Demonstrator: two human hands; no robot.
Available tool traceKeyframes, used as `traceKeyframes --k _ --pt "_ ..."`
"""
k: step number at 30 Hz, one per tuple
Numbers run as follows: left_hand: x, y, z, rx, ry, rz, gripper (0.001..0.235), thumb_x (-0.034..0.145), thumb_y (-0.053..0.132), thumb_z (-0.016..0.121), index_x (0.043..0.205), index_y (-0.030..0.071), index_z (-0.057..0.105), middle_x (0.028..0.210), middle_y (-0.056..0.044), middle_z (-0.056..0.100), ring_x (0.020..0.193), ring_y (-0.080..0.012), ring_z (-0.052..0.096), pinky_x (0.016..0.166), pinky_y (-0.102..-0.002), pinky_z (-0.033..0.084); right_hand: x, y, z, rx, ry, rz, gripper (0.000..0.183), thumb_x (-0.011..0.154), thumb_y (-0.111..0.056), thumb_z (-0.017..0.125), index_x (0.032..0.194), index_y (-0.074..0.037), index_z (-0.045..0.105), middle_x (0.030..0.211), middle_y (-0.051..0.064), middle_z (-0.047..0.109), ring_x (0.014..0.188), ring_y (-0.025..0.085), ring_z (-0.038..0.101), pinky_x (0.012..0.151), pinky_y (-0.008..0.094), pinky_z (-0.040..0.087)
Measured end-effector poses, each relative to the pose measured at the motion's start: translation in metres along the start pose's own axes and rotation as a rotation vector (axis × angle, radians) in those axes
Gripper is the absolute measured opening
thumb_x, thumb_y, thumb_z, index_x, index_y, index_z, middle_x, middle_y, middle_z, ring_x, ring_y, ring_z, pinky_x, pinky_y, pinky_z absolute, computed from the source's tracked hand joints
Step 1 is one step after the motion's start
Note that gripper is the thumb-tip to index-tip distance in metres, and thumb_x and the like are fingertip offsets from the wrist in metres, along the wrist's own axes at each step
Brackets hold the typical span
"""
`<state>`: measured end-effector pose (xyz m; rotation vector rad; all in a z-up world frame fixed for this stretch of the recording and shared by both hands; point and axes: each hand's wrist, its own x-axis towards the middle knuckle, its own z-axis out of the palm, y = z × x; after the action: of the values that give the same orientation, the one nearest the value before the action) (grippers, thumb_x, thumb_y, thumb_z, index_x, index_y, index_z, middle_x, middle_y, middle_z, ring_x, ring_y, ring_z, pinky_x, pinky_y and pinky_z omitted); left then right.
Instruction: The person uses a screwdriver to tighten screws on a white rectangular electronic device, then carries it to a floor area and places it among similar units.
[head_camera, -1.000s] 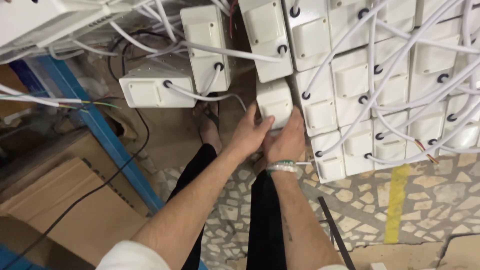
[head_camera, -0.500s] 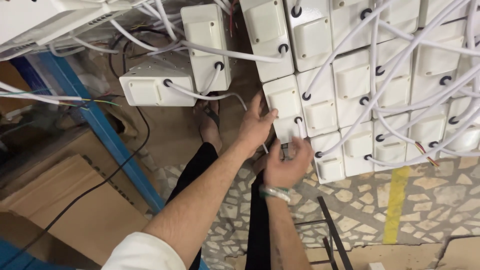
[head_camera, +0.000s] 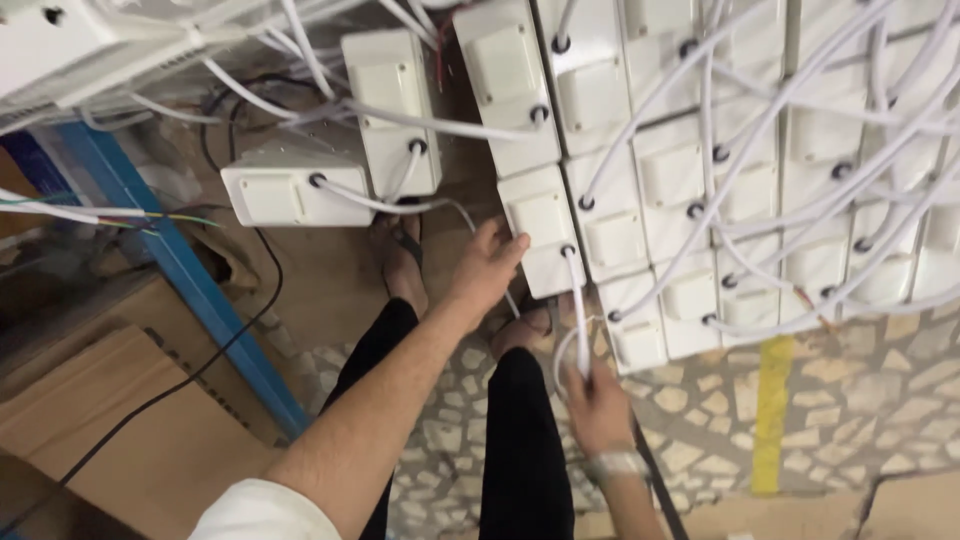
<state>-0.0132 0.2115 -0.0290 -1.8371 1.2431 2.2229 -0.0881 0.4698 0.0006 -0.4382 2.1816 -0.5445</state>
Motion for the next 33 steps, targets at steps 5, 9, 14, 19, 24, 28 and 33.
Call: traceKeyframes --k 5,9,14,19,24,28,33 --pt "0.007 -0.017 0.009 0.189 0.14 0.128 0.057 0.095 0.036 0.069 0.14 0.003 0.055 0.131 -0.015 0.07 0.121 -0.0226 0.066 0.098 -0.036 0.053 -0.006 0.042 -0.163 -0.558 0.102 -0.017 0.049 0.083 -0.033 0.072 0.129 -0.016 0.069 0.078 0.019 0.07 0.071 0.042 0.07 0.064 0.054 0.055" --pt "0.016 -0.025 0.006 0.054 0.12 0.169 0.061 0.092 0.036 0.072 0.138 0.0 0.054 0.129 -0.016 0.07 0.118 -0.0227 0.068 0.097 -0.037 0.054 0.026 -0.064 -0.216 -0.802 0.452 -0.254 0.023 0.107 -0.027 0.074 0.123 -0.012 0.071 0.104 0.016 0.068 0.094 0.035 0.065 0.082 0.043 0.052" --pt "0.001 0.038 -0.021 -0.065 0.341 0.387 0.052 0.092 0.028 0.073 0.132 -0.001 0.059 0.123 -0.014 0.073 0.109 -0.0201 0.073 0.093 -0.033 0.058 0.038 -0.218 -0.151 -0.386 0.525 -0.714 0.047 0.08 0.002 0.079 0.125 -0.004 0.065 0.134 0.017 0.06 0.131 0.038 0.053 0.116 0.052 0.04" --pt "0.015 0.084 -0.078 -0.094 0.601 0.506 0.03 0.096 0.015 0.072 0.123 0.001 0.067 0.107 -0.011 0.075 0.097 -0.0221 0.071 0.088 -0.036 0.058 0.068 -0.249 -0.044 -0.189 0.265 -0.72 0.049 0.084 -0.013 0.08 0.129 -0.003 0.063 0.138 0.023 0.054 0.129 0.043 0.051 0.108 0.051 0.045" --pt "-0.008 0.129 -0.13 0.893 0.757 0.994 0.053 0.071 0.002 0.072 0.122 0.005 0.061 0.125 -0.021 0.061 0.118 -0.0413 0.055 0.098 -0.048 0.048 0.119 -0.263 0.005 -0.181 0.194 -0.786 0.07 0.079 -0.01 0.079 0.141 0.003 0.048 0.14 0.033 0.049 0.125 0.05 0.049 0.1 0.052 0.046" --pt "-0.008 0.14 -0.15 0.967 0.507 0.941 0.031 0.087 0.007 0.076 0.113 0.006 0.06 0.118 -0.018 0.06 0.114 -0.0412 0.055 0.097 -0.053 0.046 0.145 -0.245 0.015 -0.136 0.165 -0.597 0.07 0.087 -0.011 0.078 0.143 0.004 0.039 0.136 0.029 0.056 0.121 0.049 0.055 0.103 0.051 0.048" --pt "-0.078 0.181 -0.15 1.152 0.432 0.921 0.025 0.089 0.015 0.079 0.1 0.005 0.06 0.103 -0.015 0.064 0.103 -0.0396 0.059 0.087 -0.052 0.049 0.143 -0.245 0.013 -0.131 0.181 -0.603 0.087 0.084 -0.01 0.078 0.152 0.01 0.027 0.127 0.035 0.057 0.114 0.051 0.058 0.097 0.052 0.05"
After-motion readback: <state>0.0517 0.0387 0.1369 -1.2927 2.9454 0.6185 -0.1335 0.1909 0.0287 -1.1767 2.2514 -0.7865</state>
